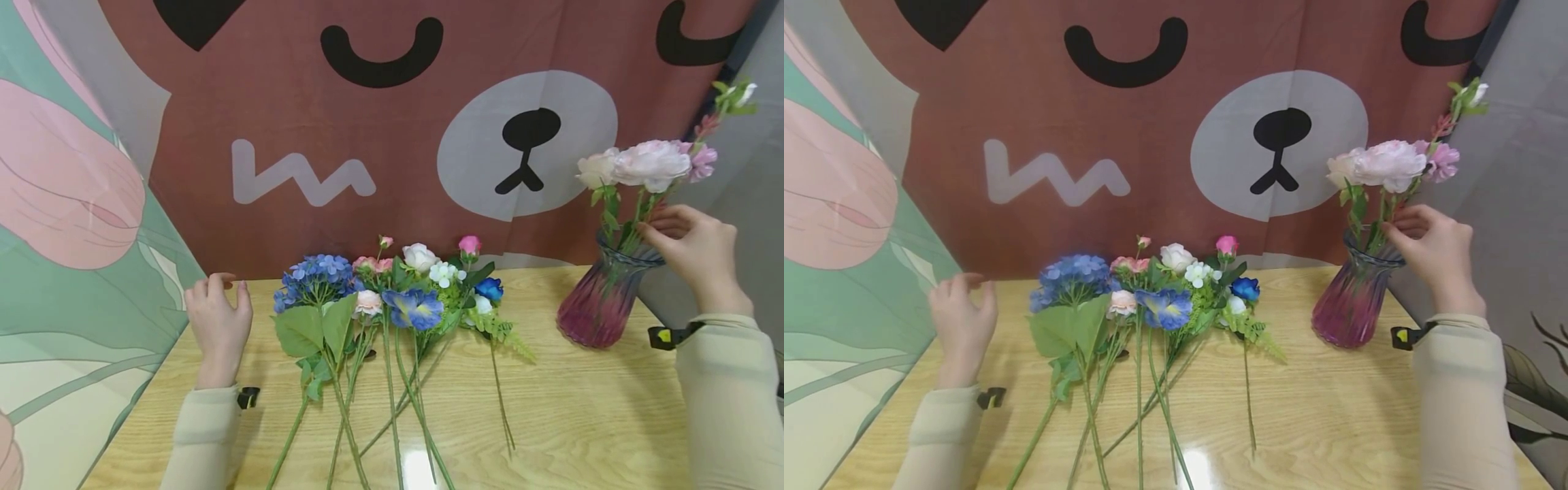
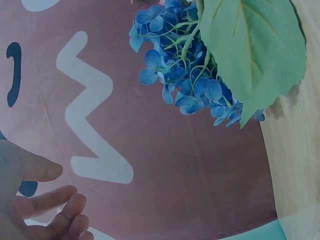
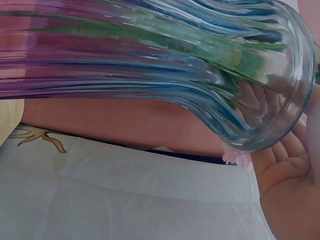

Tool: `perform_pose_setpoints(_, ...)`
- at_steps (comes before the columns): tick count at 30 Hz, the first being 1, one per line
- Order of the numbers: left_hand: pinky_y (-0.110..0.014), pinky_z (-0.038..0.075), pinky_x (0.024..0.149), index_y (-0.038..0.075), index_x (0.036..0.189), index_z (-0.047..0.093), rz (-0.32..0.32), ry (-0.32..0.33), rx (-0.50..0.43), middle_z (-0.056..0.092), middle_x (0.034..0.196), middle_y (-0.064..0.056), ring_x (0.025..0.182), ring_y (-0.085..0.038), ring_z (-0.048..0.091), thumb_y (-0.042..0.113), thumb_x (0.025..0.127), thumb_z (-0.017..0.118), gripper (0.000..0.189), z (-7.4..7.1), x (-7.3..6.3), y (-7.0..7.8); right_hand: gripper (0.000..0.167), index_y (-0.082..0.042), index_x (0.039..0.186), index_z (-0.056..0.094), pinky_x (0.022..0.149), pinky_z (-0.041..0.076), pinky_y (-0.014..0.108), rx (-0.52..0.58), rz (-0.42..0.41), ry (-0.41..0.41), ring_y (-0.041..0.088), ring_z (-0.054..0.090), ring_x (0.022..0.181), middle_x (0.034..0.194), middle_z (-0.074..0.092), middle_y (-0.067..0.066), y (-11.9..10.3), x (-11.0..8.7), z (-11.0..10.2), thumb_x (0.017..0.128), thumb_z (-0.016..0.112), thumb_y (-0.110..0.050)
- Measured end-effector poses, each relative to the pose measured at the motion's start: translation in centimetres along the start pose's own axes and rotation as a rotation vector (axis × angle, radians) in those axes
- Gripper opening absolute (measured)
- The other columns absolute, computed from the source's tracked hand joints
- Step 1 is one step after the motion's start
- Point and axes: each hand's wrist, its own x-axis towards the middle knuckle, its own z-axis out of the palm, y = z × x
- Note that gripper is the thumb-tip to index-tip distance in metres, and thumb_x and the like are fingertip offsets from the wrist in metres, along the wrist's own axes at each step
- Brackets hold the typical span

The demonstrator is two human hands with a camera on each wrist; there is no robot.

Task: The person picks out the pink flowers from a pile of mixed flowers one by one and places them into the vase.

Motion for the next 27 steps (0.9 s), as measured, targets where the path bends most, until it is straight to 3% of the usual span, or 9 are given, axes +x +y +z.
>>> perform_pose_setpoints(5,-0.051,0.033,0.076,-0.008,0.094,0.060,0.015,0.007,-0.002,0.058,0.089,-0.024,0.081,-0.041,0.044,0.012,0.090,0.061,0.021,-0.01,0.01,-0.10,0.037,0.007,0.109,0.058,0.059,0.030,-0.003,-0.015,0.009,-0.003,-0.034,0.039,0.063,0.069,0.037,-0.053,0.13,0.08,0.06,0.089,0.063,-0.023)
perform_pose_setpoints(13,-0.051,0.033,0.076,-0.008,0.093,0.060,0.016,0.006,-0.003,0.058,0.089,-0.023,0.081,-0.041,0.044,0.011,0.089,0.062,0.019,-0.03,-0.02,-0.17,0.051,0.008,0.122,0.052,0.055,0.029,-0.001,-0.087,0.032,-0.013,-0.035,0.034,0.062,0.068,0.030,-0.054,-0.02,0.19,-0.05,0.090,0.062,-0.031)
perform_pose_setpoints(17,-0.050,0.033,0.076,-0.008,0.093,0.060,0.016,0.003,0.000,0.058,0.089,-0.024,0.081,-0.041,0.044,0.011,0.089,0.061,0.019,-0.06,-0.05,-0.15,0.050,0.006,0.121,0.054,0.078,0.031,0.001,-0.079,0.029,0.006,-0.035,0.034,0.063,0.068,0.032,-0.055,0.12,0.09,-0.07,0.089,0.063,-0.031)
perform_pose_setpoints(20,-0.050,0.033,0.075,-0.007,0.093,0.060,0.018,0.004,0.000,0.058,0.089,-0.024,0.080,-0.041,0.043,0.010,0.089,0.061,0.018,-0.08,-0.10,-0.14,0.050,0.006,0.121,0.056,0.105,0.025,0.017,-0.074,0.023,0.025,-0.035,0.033,0.063,0.068,0.031,-0.055,0.30,0.08,-0.09,0.088,0.065,-0.031)
perform_pose_setpoints(24,-0.051,0.033,0.075,-0.007,0.093,0.060,0.021,0.010,0.002,0.058,0.089,-0.024,0.080,-0.042,0.044,0.010,0.089,0.061,0.018,-0.06,-0.12,-0.16,0.049,0.006,0.119,0.057,0.112,0.018,0.043,-0.072,0.005,0.043,-0.035,0.032,0.064,0.070,0.030,-0.055,0.48,0.14,-0.17,0.087,0.068,-0.030)
perform_pose_setpoints(27,-0.051,0.033,0.075,-0.007,0.093,0.060,0.019,0.012,0.005,0.058,0.089,-0.024,0.081,-0.042,0.044,0.011,0.089,0.061,0.018,-0.08,-0.09,-0.13,0.048,0.005,0.118,0.059,0.111,0.020,0.042,-0.078,-0.002,0.058,-0.035,0.032,0.064,0.070,0.030,-0.056,0.56,0.14,-0.25,0.086,0.069,-0.029)
